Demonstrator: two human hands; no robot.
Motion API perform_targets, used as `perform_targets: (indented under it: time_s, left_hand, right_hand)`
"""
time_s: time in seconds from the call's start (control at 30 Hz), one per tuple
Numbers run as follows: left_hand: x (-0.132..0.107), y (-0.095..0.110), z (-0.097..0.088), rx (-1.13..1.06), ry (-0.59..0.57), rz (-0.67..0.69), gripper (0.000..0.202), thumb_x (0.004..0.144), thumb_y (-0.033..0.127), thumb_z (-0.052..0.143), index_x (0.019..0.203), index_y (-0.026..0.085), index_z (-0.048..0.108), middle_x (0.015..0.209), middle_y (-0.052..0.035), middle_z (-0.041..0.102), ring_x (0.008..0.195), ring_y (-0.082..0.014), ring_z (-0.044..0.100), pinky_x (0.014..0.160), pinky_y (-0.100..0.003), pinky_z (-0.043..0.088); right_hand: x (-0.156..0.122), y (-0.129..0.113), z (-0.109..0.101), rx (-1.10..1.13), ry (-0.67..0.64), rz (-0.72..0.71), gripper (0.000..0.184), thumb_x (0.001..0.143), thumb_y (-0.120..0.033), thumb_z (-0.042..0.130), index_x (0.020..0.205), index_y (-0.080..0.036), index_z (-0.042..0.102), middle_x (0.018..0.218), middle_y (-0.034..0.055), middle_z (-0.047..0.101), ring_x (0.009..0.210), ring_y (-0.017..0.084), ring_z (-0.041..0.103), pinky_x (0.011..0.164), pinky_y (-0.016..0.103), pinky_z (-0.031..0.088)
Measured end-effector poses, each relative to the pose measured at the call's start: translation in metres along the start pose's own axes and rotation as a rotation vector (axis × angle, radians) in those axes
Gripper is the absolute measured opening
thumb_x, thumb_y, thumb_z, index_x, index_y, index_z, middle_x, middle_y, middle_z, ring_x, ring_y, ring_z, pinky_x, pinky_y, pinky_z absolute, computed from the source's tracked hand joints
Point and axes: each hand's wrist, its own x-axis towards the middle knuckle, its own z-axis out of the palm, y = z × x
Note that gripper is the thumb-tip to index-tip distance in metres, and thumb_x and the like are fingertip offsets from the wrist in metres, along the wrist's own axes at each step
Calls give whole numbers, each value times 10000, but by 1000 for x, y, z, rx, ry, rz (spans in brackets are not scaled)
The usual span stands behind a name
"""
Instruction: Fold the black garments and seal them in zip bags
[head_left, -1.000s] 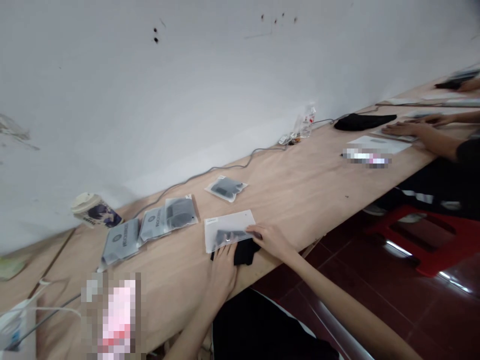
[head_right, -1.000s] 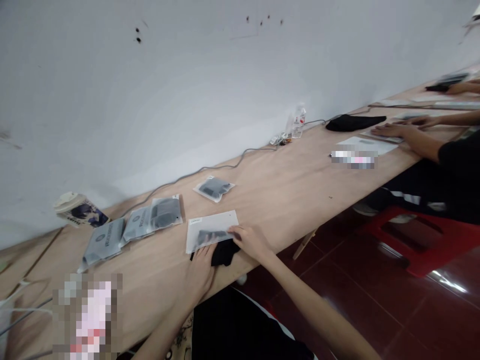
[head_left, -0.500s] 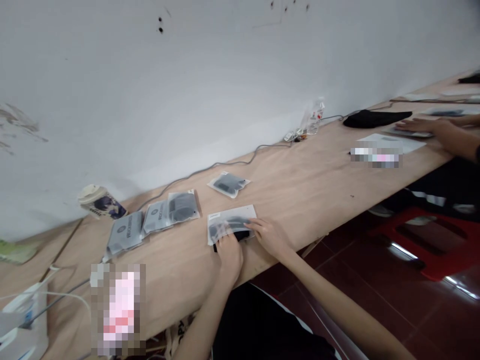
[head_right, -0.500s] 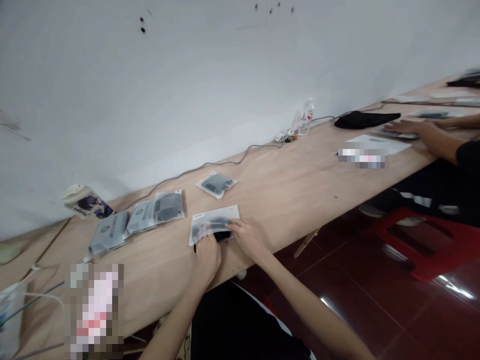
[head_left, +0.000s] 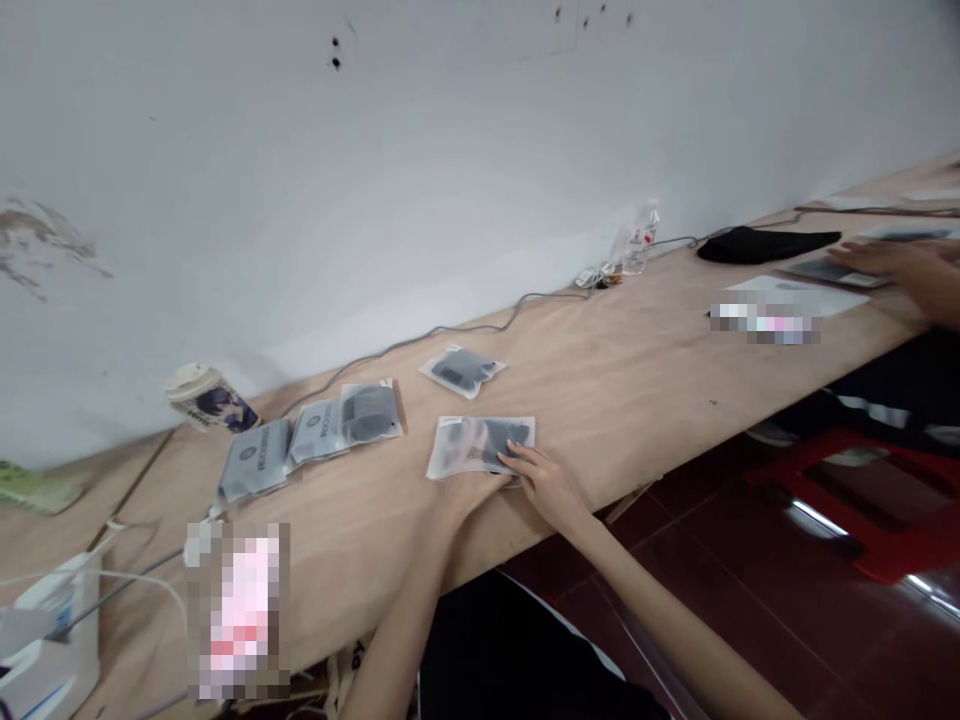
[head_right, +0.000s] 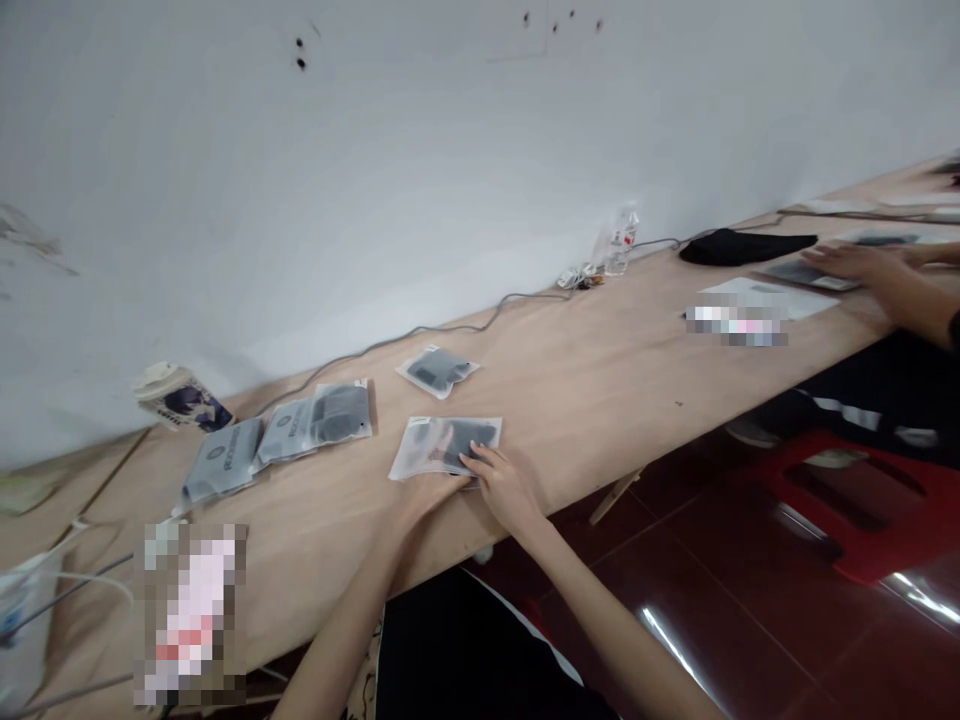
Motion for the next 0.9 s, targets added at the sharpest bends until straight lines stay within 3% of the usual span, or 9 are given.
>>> perform_targets:
  time_s: [0.13, 0.2, 0.33, 0.43, 0.57, 0.7, 0.77, 0.83, 0.9]
  left_hand:
    - [-46, 15, 7, 101, 6, 31, 483, 853, 366, 491, 1265, 115, 489, 1376, -165, 472, 1328, -294, 359, 1094, -498, 274]
    - [-76, 16, 6, 105, -3, 23, 467, 871, 372, 462, 1266, 124, 488, 1388, -156, 460, 1311, -267, 392, 1071, -451, 338]
    - [-104, -1, -19, -35, 198, -421, 362, 897, 395, 376, 1034, 156, 612, 1078, -123, 651, 1016, -242, 620, 904, -409, 479]
    - [-88, -24, -44, -275, 231, -661, 447, 873, 474, 382, 1055, 127, 597, 978, -125, 679, 833, -233, 661, 667, -333, 535]
    - [-47, -49, -58, -380, 131, -729, 374, 830, 451, 482, 925, 121, 630, 877, -100, 693, 659, -169, 646, 566, -248, 488]
    - [-7, -59, -57, -453, 63, -747, 301, 798, 409, 552, 869, 130, 640, 846, -74, 698, 579, -116, 625, 527, -204, 438]
    - [9, -62, -56, -501, 14, -754, 328, 792, 434, 557, 839, 122, 646, 811, -71, 697, 540, -102, 611, 479, -188, 396]
    - [22, -65, -56, -533, -20, -761, 352, 776, 455, 573, 795, 111, 645, 738, -62, 683, 483, -86, 575, 424, -176, 324]
    - [31, -69, -56, -549, -32, -763, 350, 750, 458, 604, 760, 110, 638, 663, -40, 654, 444, -71, 532, 400, -173, 262]
  right_hand:
    - [-4, -6, -4, -43, 8, 38, 417, 829, -42, 402, 1110, -197, 669, 1231, 98, 604, 1111, 207, 574, 931, 368, 505]
    - [-5, -14, -9, -84, -12, 53, 373, 852, -80, 426, 1108, -204, 668, 1219, 95, 609, 1097, 212, 576, 902, 355, 515]
    - [-17, -43, -15, -192, -106, 121, 288, 876, -243, 524, 1137, -243, 645, 1161, 93, 628, 1071, 249, 576, 766, 338, 552]
    - [-30, -64, -19, -257, -178, 148, 393, 831, -436, 591, 1173, -245, 622, 1097, 119, 635, 1010, 281, 597, 639, 331, 554]
    - [-24, -72, -30, -228, -320, 83, 428, 803, -590, 545, 1020, -254, 698, 908, 109, 661, 803, 251, 644, 568, 316, 518]
    - [35, -53, -35, -58, -493, 18, 440, 873, -554, 467, 721, -234, 727, 701, 61, 672, 664, 194, 636, 613, 289, 480]
    - [76, -38, -27, 24, -424, 16, 405, 914, -483, 439, 806, -209, 717, 763, 60, 694, 707, 185, 639, 657, 283, 474]
    - [115, -23, -12, 120, -331, -11, 305, 933, -376, 450, 1013, -192, 679, 991, 79, 693, 889, 181, 634, 781, 282, 460]
    - [144, -10, 7, 198, -428, -39, 291, 927, -300, 468, 1099, -146, 645, 1093, 106, 670, 958, 181, 619, 820, 280, 447]
